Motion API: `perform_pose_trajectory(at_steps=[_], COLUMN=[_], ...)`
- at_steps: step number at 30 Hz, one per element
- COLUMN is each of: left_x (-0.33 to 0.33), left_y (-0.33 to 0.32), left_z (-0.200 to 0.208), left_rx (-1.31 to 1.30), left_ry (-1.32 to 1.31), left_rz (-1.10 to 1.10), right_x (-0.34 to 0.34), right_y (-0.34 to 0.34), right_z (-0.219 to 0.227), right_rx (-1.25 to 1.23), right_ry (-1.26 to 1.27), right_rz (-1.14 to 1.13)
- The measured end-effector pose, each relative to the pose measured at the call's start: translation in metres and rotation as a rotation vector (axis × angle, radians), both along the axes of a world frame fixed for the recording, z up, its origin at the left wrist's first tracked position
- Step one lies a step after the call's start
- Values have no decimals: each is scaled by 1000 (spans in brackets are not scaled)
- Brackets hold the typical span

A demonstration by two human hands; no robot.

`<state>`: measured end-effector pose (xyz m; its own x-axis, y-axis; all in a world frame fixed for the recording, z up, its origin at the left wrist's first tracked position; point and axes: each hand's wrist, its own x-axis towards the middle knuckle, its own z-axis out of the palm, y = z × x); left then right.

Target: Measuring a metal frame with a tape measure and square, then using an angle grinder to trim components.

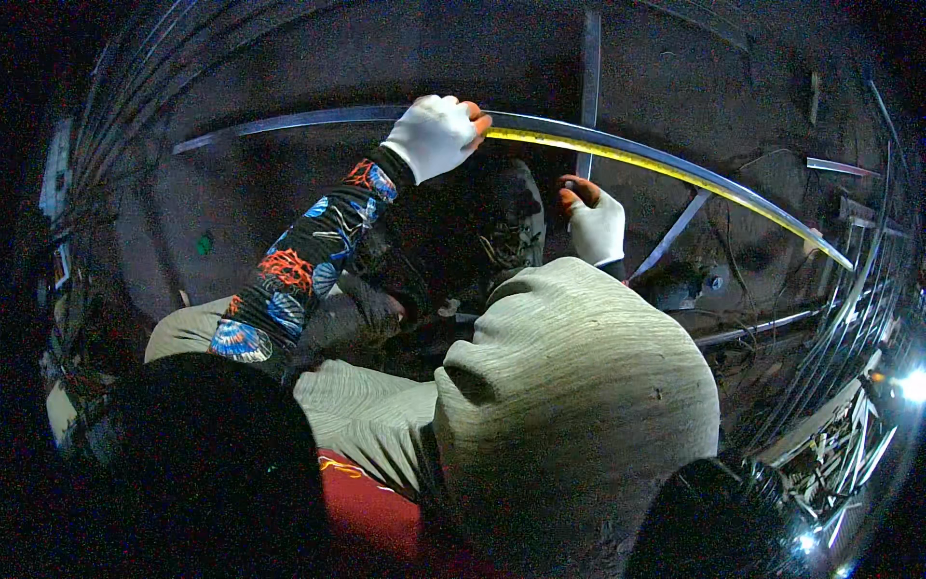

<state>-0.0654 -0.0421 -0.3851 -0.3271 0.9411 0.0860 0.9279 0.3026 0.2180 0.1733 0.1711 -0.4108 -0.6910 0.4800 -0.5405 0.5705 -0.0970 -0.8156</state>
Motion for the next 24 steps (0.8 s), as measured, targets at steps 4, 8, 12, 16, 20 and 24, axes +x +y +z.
perform_pose_trajectory(at_steps=[4,8,12,16,20,24], left_x=[-1,-8,-6,-2,-7,-8], left_y=[-3,-2,-1,-1,-3,2], left_z=[-1,-3,4,-1,-2,-3], left_rx=[-35,-86,-116,-133,-114,-187], left_ry=[-15,-71,-97,-112,-95,-109], left_rz=[-7,14,-30,21,-37,24], right_x=[-25,-32,-31,-61,-96,-112], right_y=[-21,-20,-20,-7,18,27], right_z=[37,26,19,31,15,-33], right_rx=[82,337,623,1119,1196,1089], right_ry=[110,125,306,572,583,453], right_rz=[16,163,176,266,396,439])
